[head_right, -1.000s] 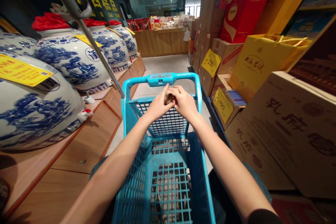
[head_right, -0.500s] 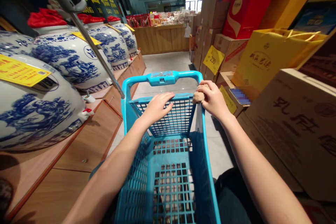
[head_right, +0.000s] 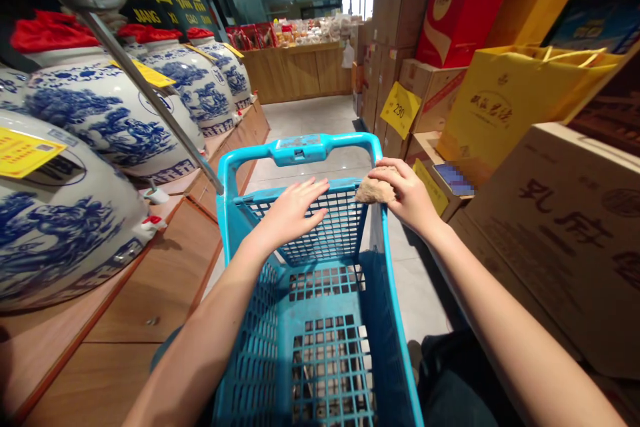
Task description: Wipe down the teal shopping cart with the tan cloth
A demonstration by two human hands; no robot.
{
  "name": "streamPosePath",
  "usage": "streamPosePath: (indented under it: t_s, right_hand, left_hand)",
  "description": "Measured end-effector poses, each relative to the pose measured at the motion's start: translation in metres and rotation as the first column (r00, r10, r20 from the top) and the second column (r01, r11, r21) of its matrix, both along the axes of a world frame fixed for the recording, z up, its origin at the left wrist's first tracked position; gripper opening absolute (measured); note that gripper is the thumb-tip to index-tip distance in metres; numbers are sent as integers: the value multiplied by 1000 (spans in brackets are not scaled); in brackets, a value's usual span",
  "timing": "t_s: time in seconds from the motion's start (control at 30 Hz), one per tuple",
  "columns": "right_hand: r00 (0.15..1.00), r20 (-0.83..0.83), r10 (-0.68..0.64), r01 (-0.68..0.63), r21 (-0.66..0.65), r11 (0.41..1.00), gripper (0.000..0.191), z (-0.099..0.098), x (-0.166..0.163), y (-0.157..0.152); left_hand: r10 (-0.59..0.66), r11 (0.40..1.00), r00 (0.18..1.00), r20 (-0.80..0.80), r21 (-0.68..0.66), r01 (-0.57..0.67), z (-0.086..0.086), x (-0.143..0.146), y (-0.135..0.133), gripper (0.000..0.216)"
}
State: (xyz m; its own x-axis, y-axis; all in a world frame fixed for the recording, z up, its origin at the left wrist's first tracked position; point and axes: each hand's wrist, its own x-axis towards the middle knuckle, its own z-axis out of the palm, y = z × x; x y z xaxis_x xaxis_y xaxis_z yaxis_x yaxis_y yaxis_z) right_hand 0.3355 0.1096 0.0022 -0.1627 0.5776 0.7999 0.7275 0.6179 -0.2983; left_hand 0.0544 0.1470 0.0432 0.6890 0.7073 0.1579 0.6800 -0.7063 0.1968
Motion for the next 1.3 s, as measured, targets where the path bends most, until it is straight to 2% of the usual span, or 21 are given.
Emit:
streamPosePath:
  t_s: [0.13, 0.2, 0.4, 0.57, 0.73, 0.87, 1.03, 1.1, 1.23, 1.3]
  right_hand:
    - [1000, 15, 22, -23, 127, 992, 28, -4, -9, -4]
    - [997, 67, 42, -51, 133, 990, 27, -5, -11, -3]
    - [1000, 9, -25, 25, 0, 1000, 30, 0, -6, 6]
    - [981, 191, 27, -16, -58, 998, 20, 3, -15, -2]
    - [973, 184, -141, 148, -25, 989, 17, 6, -25, -2]
    - [952, 296, -84, 119, -102, 988, 18, 9, -29, 3]
    - [967, 140, -212, 218, -25, 976, 28, 6, -30, 11]
    - [952, 195, -235, 245, -30, 969, 31, 4, -37, 11]
    - [877, 414, -242, 281, -34, 959, 36, 3, -57, 2]
    - [864, 448, -230, 275, -37, 961, 39, 6, -60, -1]
  left_hand:
    - [-1, 1000, 1000, 1, -14, 1, 1, 0, -3, 57]
    - [1, 1000, 1000, 1, -17, -1, 1, 0, -3, 57]
    - [19, 1000, 1000, -5, -8, -19, 0, 4, -5, 58]
    - [12, 1000, 1000, 24, 3, -13, -3, 3, -5, 56]
    - [-3, 1000, 999, 45, 18, 2, -5, 4, -4, 55]
    - [-8, 1000, 998, 64, 24, 7, -6, 3, -5, 54]
    - [0, 1000, 999, 42, 17, -1, -5, 4, -6, 56]
    - [2, 1000, 1000, 30, 13, -2, -4, 4, -6, 57]
    - [5, 1000, 1000, 30, 11, -5, -4, 4, -6, 57]
    - [4, 1000, 999, 33, 10, -4, -4, 4, -6, 57]
